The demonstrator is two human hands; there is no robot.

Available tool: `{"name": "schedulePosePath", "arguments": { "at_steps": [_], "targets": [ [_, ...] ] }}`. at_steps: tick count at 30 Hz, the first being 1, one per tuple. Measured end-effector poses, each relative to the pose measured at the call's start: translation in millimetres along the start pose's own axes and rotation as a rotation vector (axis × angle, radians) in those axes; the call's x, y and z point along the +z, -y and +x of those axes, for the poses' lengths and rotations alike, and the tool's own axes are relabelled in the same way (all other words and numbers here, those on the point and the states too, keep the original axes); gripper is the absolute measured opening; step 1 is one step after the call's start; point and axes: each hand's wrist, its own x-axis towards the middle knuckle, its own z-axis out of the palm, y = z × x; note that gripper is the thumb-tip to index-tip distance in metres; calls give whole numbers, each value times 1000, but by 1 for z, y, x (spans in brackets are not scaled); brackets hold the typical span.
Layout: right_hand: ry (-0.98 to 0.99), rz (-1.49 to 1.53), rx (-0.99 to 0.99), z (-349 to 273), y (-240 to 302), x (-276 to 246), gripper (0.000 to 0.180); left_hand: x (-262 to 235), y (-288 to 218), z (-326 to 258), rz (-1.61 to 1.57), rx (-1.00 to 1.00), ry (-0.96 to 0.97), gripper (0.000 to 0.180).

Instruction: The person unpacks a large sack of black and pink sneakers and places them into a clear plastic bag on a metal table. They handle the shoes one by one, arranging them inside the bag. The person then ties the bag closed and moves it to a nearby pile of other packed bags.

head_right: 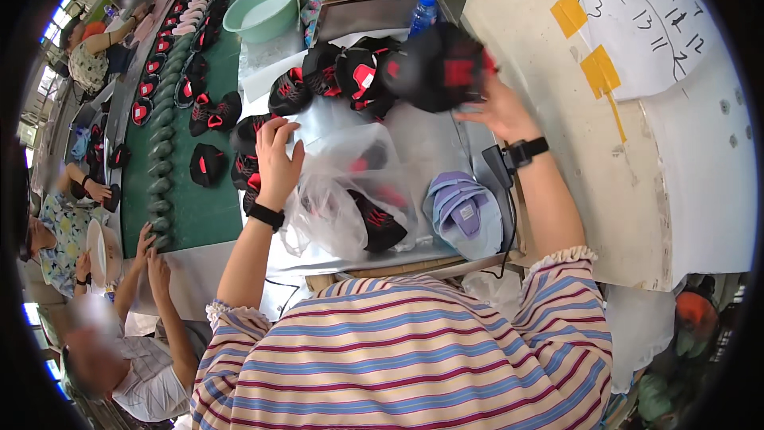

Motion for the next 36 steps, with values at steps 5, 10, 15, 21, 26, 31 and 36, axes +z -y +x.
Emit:
{"name": "schedulePosePath", "arguments": {
  "at_steps": [5, 10, 15, 21, 26, 31, 36],
  "targets": [
    [358, -712, -306, -21, -64, 65, 18, -22, -60, -13, -688, -104, 1159, 10],
    [561, -1561, -473, -27, -179, 80, 27, 52, -21, -97, 246, 332, 856, 24],
    [621, -1814, -32, 19, -173, 63, 41, 80, -8, -89, 223, -62, 659, 63],
    [718, -1798, -84, 18, -213, 73, 66, 94, 29, -71, 143, -420, 527, 95],
    [989, -1576, -154, 16, -187, 80, 66, 64, 42, -40, 266, -370, 667, 93],
    [866, -835, 67, 44, -122, 66, 54, 84, 58, -37, 109, -369, 828, 79],
    [372, 362, 432, 41, -104, 50, 55, 90, 50, -49, -220, -188, 1081, 60]
  ]
}}
